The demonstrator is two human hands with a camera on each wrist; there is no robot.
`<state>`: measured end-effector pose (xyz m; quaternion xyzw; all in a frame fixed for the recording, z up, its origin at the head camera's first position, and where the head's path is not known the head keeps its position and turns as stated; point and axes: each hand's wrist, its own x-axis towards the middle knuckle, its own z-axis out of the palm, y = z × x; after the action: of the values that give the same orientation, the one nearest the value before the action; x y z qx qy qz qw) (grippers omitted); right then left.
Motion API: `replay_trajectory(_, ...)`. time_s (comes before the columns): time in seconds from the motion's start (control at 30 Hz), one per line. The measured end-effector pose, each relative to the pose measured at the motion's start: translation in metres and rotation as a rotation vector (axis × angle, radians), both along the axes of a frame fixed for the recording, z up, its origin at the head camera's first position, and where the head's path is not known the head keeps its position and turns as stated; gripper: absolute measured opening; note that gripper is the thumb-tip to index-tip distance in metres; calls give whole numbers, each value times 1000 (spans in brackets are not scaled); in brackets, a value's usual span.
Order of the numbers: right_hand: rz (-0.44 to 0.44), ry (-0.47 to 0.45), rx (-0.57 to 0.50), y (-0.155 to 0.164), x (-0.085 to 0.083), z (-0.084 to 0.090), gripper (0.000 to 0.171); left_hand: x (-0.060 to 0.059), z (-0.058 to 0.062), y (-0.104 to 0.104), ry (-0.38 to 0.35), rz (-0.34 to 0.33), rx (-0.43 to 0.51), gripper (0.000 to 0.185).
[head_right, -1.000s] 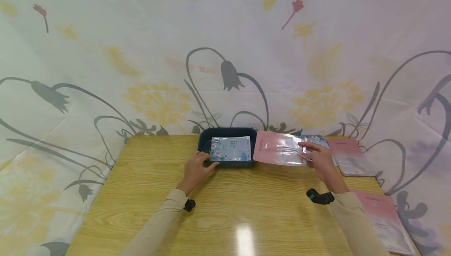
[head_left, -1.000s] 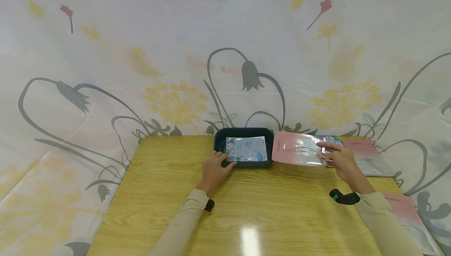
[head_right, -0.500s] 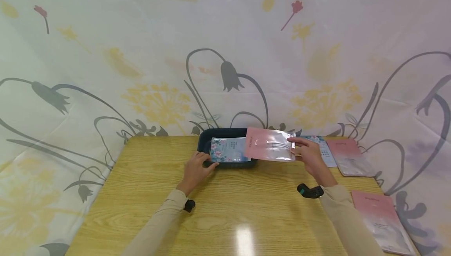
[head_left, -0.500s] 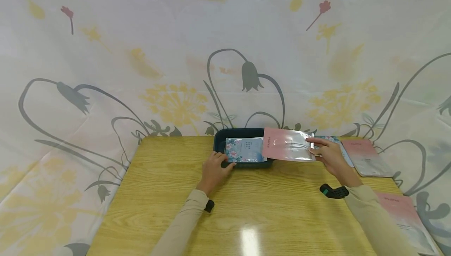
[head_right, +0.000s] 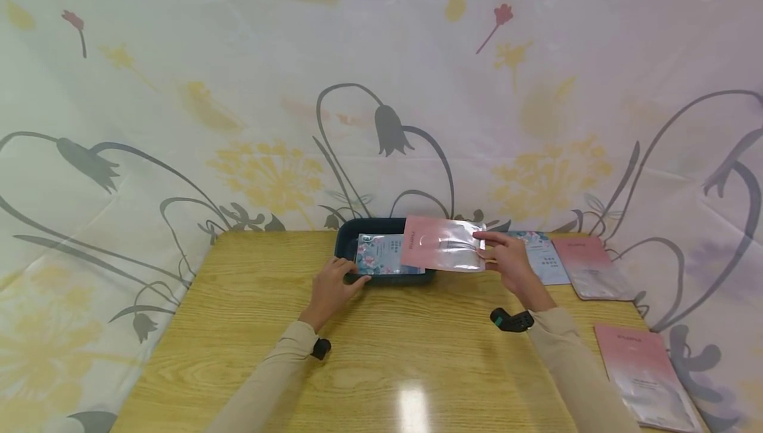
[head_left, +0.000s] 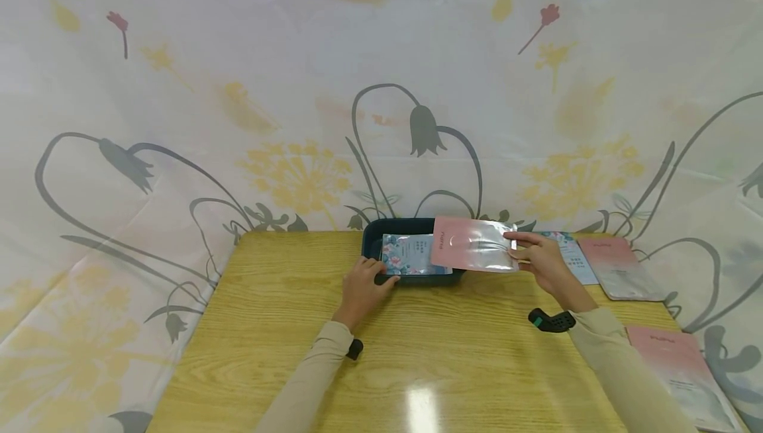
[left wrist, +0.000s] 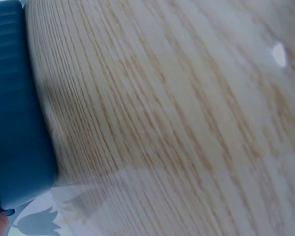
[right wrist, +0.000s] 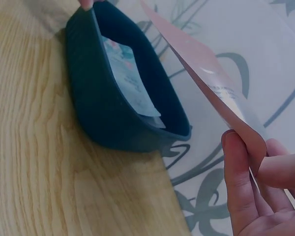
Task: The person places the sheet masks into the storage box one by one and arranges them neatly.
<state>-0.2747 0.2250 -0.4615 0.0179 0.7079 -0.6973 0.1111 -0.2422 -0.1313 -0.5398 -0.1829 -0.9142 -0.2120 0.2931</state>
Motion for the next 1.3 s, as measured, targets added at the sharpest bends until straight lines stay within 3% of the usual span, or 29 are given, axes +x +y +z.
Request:
replay_trajectory(0.17,14,-20,-23,-9,-3,-3,42,1,-1,0,-11,7,-2,26)
replay_trajectory(0.5,44,-32,-18,-25,-9,-9,43,0,-1,1,65,-16,4,25)
replay_trajectory(0.77,47,-20,-10,-40,-14,-13,42,-1,-2,0,24,0,-8,24)
replay_trajectory(1.07,28,-55,-61,-56,-23,-18,42,-1,0,0,57,-18,5,26)
replay_trajectory(1.3,41,-56,-15,-69,-29,-26,41,-1,0,0,39,-20,11,26)
